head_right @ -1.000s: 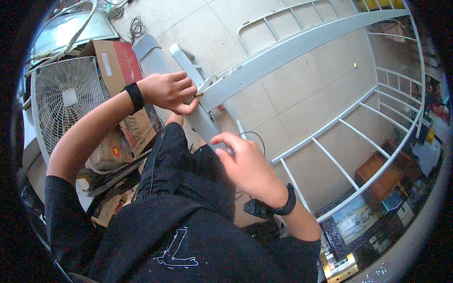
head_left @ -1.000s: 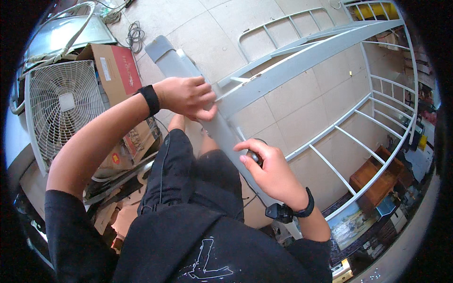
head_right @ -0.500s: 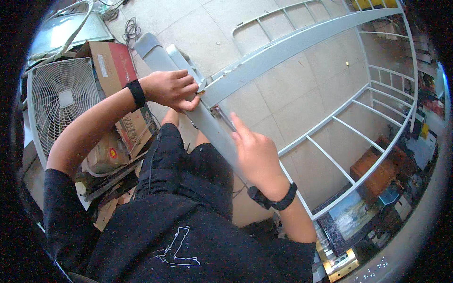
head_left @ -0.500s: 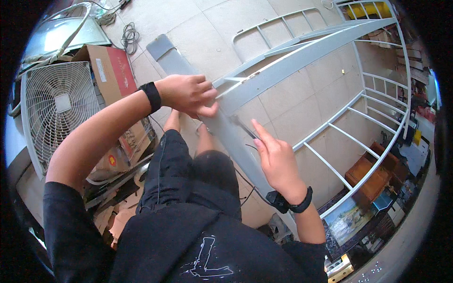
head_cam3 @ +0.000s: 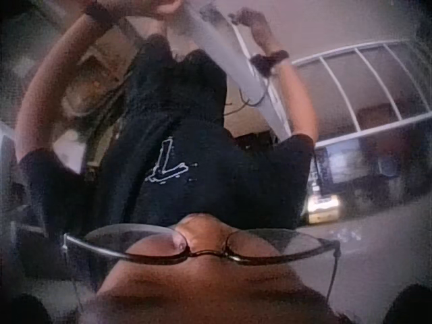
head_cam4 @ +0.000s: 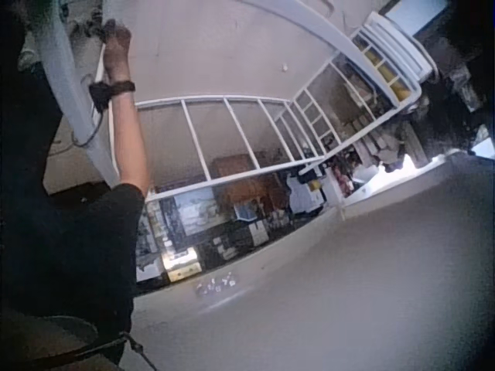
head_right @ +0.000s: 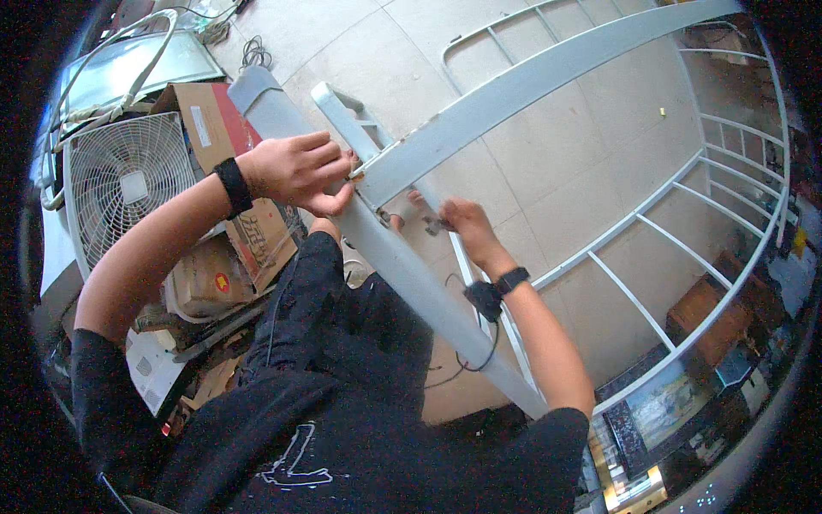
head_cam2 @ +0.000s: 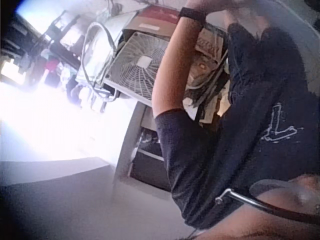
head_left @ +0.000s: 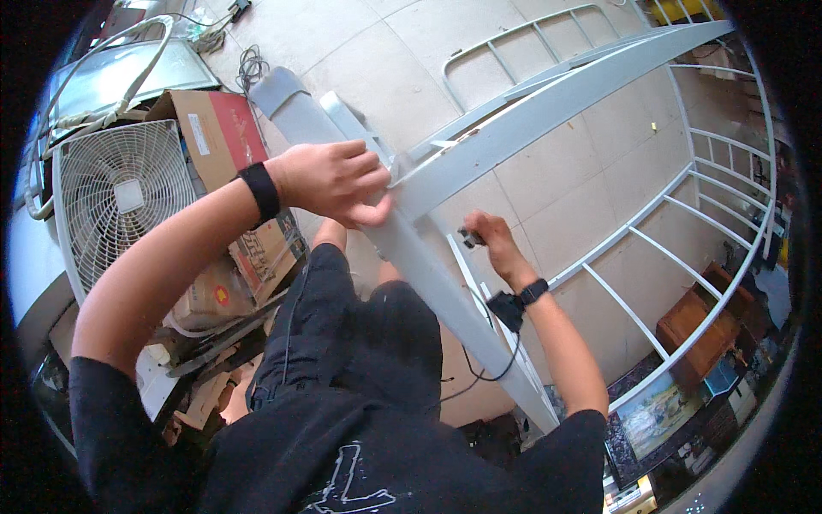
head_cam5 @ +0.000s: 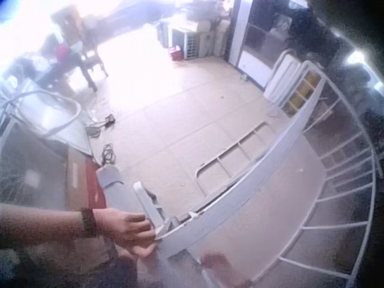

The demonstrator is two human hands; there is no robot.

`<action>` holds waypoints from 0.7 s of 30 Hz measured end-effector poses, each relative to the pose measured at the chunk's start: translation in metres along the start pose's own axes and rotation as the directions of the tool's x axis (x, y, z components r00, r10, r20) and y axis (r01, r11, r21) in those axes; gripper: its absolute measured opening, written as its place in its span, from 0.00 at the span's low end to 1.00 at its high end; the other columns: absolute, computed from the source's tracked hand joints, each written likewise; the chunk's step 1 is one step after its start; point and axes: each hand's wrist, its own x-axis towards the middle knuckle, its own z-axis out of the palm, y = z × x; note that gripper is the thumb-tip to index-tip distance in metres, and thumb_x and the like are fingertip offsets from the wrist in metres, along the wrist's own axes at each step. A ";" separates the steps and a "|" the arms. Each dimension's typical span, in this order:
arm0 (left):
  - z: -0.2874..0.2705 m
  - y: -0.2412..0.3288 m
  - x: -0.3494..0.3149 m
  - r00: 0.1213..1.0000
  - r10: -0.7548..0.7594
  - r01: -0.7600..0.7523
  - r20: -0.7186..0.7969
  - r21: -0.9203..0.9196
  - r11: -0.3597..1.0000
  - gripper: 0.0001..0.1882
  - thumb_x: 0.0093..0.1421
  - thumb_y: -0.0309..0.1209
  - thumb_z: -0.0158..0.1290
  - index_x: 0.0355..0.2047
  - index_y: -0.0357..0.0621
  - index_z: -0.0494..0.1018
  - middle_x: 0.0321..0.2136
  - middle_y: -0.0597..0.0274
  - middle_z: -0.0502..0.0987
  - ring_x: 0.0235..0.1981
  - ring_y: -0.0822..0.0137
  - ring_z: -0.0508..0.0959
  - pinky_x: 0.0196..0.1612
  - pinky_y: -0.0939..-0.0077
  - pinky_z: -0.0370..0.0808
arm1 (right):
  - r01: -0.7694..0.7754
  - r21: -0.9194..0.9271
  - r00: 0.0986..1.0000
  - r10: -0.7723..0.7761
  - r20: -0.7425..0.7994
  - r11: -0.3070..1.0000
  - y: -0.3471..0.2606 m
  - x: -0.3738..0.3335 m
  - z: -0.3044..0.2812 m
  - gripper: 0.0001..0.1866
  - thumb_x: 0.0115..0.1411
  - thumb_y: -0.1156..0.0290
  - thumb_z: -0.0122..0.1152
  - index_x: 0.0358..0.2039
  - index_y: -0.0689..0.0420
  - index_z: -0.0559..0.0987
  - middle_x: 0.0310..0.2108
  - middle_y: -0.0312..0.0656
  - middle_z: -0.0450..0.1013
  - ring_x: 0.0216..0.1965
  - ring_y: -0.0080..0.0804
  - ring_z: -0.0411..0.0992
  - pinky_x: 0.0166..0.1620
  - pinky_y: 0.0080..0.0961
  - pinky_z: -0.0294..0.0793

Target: The person assembles a metal bed frame by inserting and tightening bolts into the joints using an allen wrench.

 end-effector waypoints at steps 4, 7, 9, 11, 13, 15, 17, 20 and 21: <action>-0.002 -0.004 0.002 1.000 0.011 -0.011 0.005 -0.013 1.000 0.27 0.56 0.30 0.59 0.50 0.54 0.57 0.34 0.59 0.71 0.30 0.61 0.75 0.33 0.74 0.75 | 0.088 0.186 0.990 -0.106 0.091 0.979 0.014 0.039 0.030 0.22 0.71 0.54 0.49 0.25 0.57 0.69 0.26 0.31 0.62 0.29 0.21 0.60 0.35 0.23 0.63; 0.000 -0.003 0.001 0.999 0.020 -0.019 -0.026 0.022 1.000 0.28 0.55 0.29 0.59 0.51 0.55 0.56 0.33 0.58 0.70 0.30 0.61 0.74 0.32 0.74 0.75 | 0.068 0.323 0.983 -0.120 0.142 0.944 0.031 0.046 0.051 0.19 0.71 0.61 0.49 0.27 0.62 0.68 0.24 0.36 0.59 0.29 0.26 0.60 0.34 0.28 0.64; -0.003 -0.004 0.002 1.000 0.026 -0.026 -0.003 0.000 1.000 0.26 0.56 0.28 0.59 0.49 0.56 0.57 0.32 0.58 0.71 0.29 0.61 0.74 0.32 0.73 0.76 | 0.117 0.215 0.976 -0.152 0.155 0.970 0.052 0.054 0.059 0.17 0.68 0.64 0.52 0.27 0.64 0.69 0.25 0.40 0.61 0.31 0.29 0.63 0.35 0.30 0.65; -0.005 -0.005 0.003 0.999 0.021 -0.021 0.034 -0.016 1.000 0.26 0.58 0.28 0.60 0.49 0.57 0.56 0.32 0.60 0.71 0.29 0.64 0.74 0.32 0.76 0.75 | 0.102 0.268 0.972 -0.153 0.179 0.958 0.060 0.059 0.066 0.17 0.67 0.64 0.52 0.27 0.65 0.71 0.27 0.43 0.64 0.33 0.30 0.66 0.37 0.31 0.67; -0.003 -0.006 0.004 0.999 0.012 -0.010 0.033 -0.062 0.998 0.27 0.56 0.25 0.59 0.50 0.55 0.56 0.30 0.60 0.70 0.28 0.63 0.73 0.31 0.75 0.75 | 0.097 0.308 0.974 -0.154 0.168 0.946 0.054 0.061 0.070 0.17 0.67 0.64 0.52 0.28 0.66 0.74 0.30 0.46 0.69 0.36 0.32 0.69 0.41 0.31 0.69; -0.006 -0.005 0.005 0.999 -0.004 0.008 0.039 -0.115 0.993 0.28 0.55 0.24 0.58 0.50 0.54 0.56 0.30 0.60 0.70 0.27 0.62 0.73 0.32 0.74 0.77 | 0.170 0.288 0.969 -0.213 0.128 0.943 0.041 0.066 0.071 0.19 0.66 0.61 0.53 0.28 0.66 0.76 0.34 0.48 0.74 0.38 0.33 0.72 0.44 0.30 0.71; -0.007 -0.007 0.006 0.999 0.013 -0.010 0.036 -0.096 0.995 0.28 0.53 0.25 0.58 0.50 0.53 0.56 0.30 0.58 0.71 0.28 0.60 0.75 0.37 0.70 0.80 | 0.299 0.247 0.945 -0.322 0.058 0.922 0.039 0.078 0.073 0.20 0.65 0.60 0.53 0.28 0.66 0.78 0.33 0.48 0.77 0.37 0.34 0.74 0.45 0.30 0.72; -0.008 -0.009 0.007 0.999 0.019 -0.014 0.041 -0.125 0.992 0.27 0.53 0.26 0.57 0.49 0.53 0.57 0.30 0.56 0.73 0.29 0.58 0.76 0.40 0.68 0.82 | 0.466 0.222 0.882 -0.469 -0.044 0.856 0.039 0.091 0.083 0.20 0.64 0.59 0.55 0.28 0.66 0.80 0.24 0.45 0.77 0.31 0.32 0.74 0.42 0.31 0.74; -0.008 -0.009 0.008 0.998 0.015 -0.008 0.056 -0.133 0.991 0.27 0.53 0.26 0.57 0.50 0.53 0.56 0.30 0.56 0.73 0.29 0.58 0.76 0.39 0.67 0.82 | 0.461 0.233 0.884 -0.467 -0.031 0.856 0.038 0.094 0.083 0.20 0.63 0.59 0.55 0.29 0.66 0.81 0.22 0.45 0.77 0.28 0.30 0.75 0.40 0.30 0.75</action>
